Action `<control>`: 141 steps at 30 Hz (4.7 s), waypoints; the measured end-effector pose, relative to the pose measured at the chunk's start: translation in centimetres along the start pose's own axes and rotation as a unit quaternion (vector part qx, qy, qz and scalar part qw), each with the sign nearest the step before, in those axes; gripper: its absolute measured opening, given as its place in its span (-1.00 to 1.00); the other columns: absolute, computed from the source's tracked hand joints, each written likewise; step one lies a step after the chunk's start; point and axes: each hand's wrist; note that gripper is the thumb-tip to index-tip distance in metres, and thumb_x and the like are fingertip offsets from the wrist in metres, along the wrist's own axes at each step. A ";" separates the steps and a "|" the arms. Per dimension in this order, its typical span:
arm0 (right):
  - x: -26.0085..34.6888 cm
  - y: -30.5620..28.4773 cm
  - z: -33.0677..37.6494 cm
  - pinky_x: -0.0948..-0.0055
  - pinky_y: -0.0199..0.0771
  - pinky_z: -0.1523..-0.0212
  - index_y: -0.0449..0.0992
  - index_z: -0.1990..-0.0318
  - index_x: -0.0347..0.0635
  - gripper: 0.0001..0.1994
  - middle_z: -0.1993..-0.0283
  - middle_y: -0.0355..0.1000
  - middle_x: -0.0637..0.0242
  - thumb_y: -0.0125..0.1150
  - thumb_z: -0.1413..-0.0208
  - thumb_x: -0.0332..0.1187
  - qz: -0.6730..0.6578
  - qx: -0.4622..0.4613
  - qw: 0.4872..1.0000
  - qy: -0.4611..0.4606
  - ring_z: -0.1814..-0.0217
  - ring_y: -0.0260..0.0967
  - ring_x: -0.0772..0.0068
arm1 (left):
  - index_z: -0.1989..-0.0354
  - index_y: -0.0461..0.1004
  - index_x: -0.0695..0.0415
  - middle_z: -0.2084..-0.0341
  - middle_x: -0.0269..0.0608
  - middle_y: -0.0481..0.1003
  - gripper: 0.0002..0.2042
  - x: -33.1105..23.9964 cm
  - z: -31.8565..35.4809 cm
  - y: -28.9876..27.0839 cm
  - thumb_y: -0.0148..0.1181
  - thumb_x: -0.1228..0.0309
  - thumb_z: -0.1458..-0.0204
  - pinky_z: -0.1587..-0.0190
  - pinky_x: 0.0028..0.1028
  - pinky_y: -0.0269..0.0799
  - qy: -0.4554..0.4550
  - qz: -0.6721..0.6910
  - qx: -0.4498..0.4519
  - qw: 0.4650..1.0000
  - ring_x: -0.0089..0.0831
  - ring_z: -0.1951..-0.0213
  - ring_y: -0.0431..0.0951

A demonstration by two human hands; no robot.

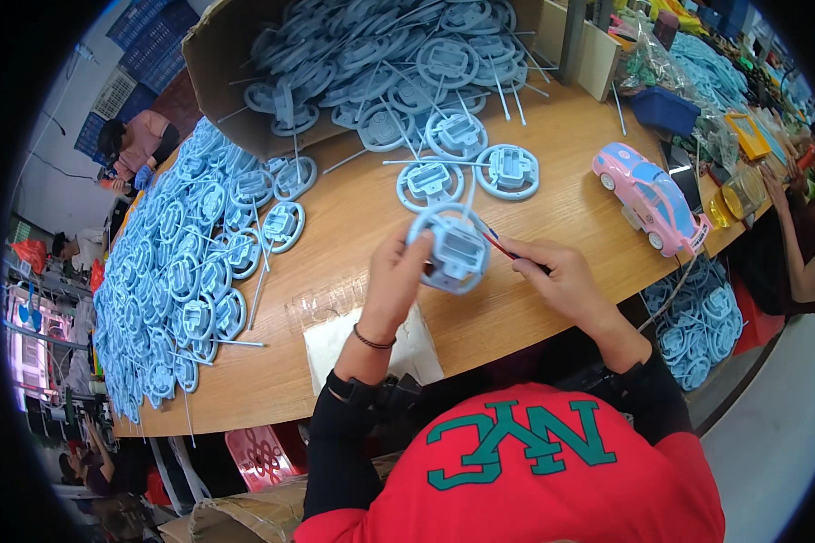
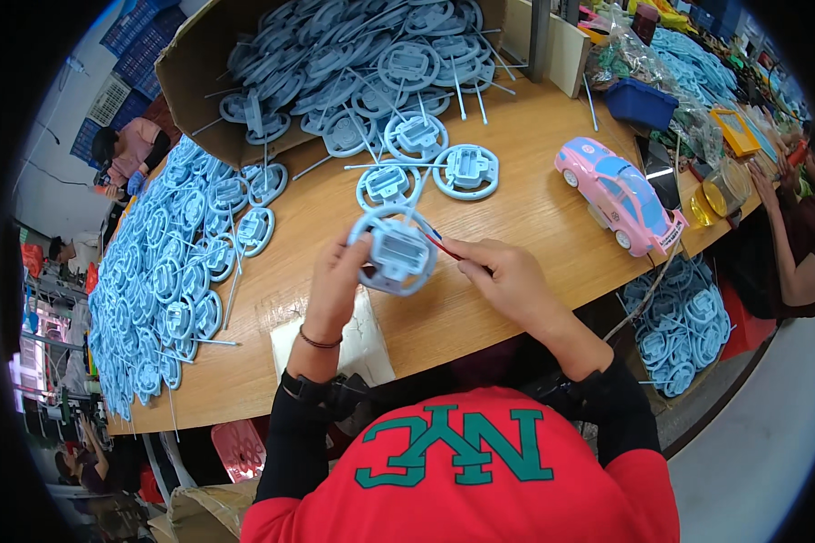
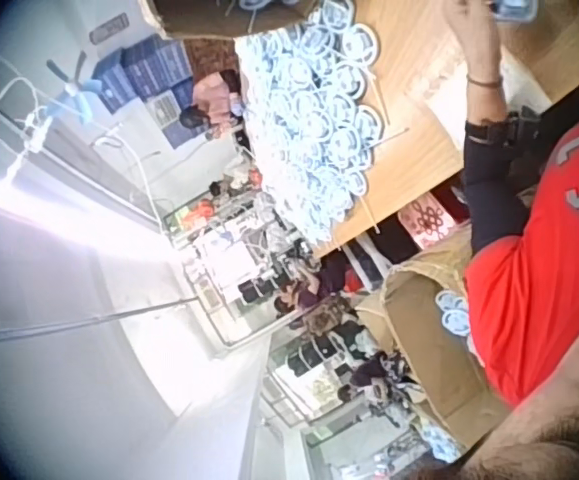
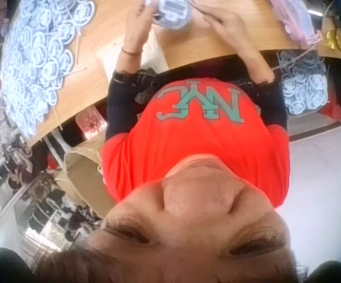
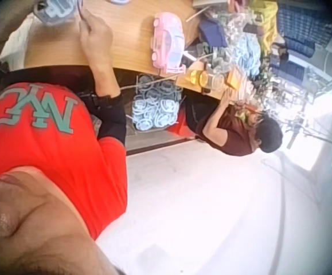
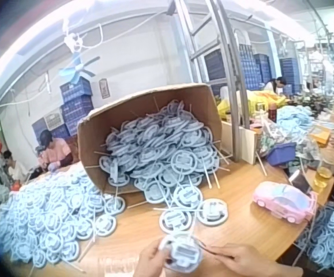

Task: Assembling and inspecting plastic toy steering wheel components at a manufacturing workstation.

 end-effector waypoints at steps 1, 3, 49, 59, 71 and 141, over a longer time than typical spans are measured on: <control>0.7 -0.3 0.1 0.40 0.44 0.32 0.53 -0.06 -0.05 -0.66 0.32 0.50 0.15 0.17 -0.09 -0.48 -0.025 -0.002 1.000 0.017 0.34 0.47 0.19 | -0.05 0.43 0.26 0.23 -0.29 0.54 -0.69 0.1 -0.1 -0.4 0.07 0.34 -0.23 0.18 -0.57 0.47 0.012 0.064 -0.020 0.998 -0.56 0.22 0.53; 1.9 -0.9 -0.1 0.40 0.43 0.37 0.54 -0.05 -0.02 -0.65 0.36 0.49 0.22 0.18 -0.08 -0.48 0.036 0.004 0.998 -0.057 0.36 0.46 0.23 | -0.05 0.43 0.25 0.22 -0.28 0.54 -0.70 -0.2 -0.4 -0.4 0.05 0.33 -0.25 0.19 -0.55 0.49 0.068 0.097 -0.039 0.992 -0.56 0.21 0.54; -0.5 -5.0 -0.2 0.28 0.43 0.27 0.57 0.01 -0.03 -0.72 0.31 0.51 0.13 0.14 -0.12 -0.41 0.093 -0.054 0.994 0.022 0.30 0.46 0.09 | -0.13 0.27 0.21 0.03 -0.07 0.40 -0.58 -6.7 -8.7 -7.3 0.08 0.26 -0.16 -0.07 -0.36 0.29 0.215 0.037 -0.005 0.976 -0.32 0.00 0.39; -1.8 -6.4 0.1 0.26 0.42 0.27 0.57 0.04 -0.10 -0.73 0.28 0.52 0.02 0.16 -0.09 -0.41 0.130 -0.077 0.987 0.048 0.25 0.48 0.02 | -0.06 0.43 0.19 -0.15 0.11 0.30 -0.29 2.7 -12.5 6.2 0.25 -0.16 0.11 -0.22 -0.05 0.12 0.365 -0.642 -0.019 0.674 0.09 -0.22 0.21; -4.2 -6.6 0.1 0.44 0.45 0.05 0.51 -0.03 -0.30 -0.67 0.07 0.53 0.02 0.18 -0.12 -0.39 0.064 -0.150 0.984 0.077 0.08 0.52 0.23 | 0.15 0.42 0.05 -0.12 0.00 0.34 -0.57 3.2 -8.7 5.9 0.40 0.37 0.27 -0.22 -0.16 0.26 0.451 -0.521 0.250 0.681 0.02 -0.26 0.24; 1.4 -1.7 0.0 0.30 0.42 0.41 0.59 0.03 0.11 -0.70 0.40 0.48 0.24 0.24 -0.05 -0.43 0.167 0.023 0.979 -0.116 0.40 0.45 0.17 | -0.02 0.39 0.19 0.13 -0.21 0.53 -0.55 2.9 -2.0 3.8 -0.03 0.02 -0.23 0.04 -0.36 0.52 -0.140 0.249 0.112 0.952 -0.41 0.11 0.55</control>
Point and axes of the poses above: each hand's wrist, its own z-axis away from the middle knuckle, its own y-axis out of the palm, x = y × z
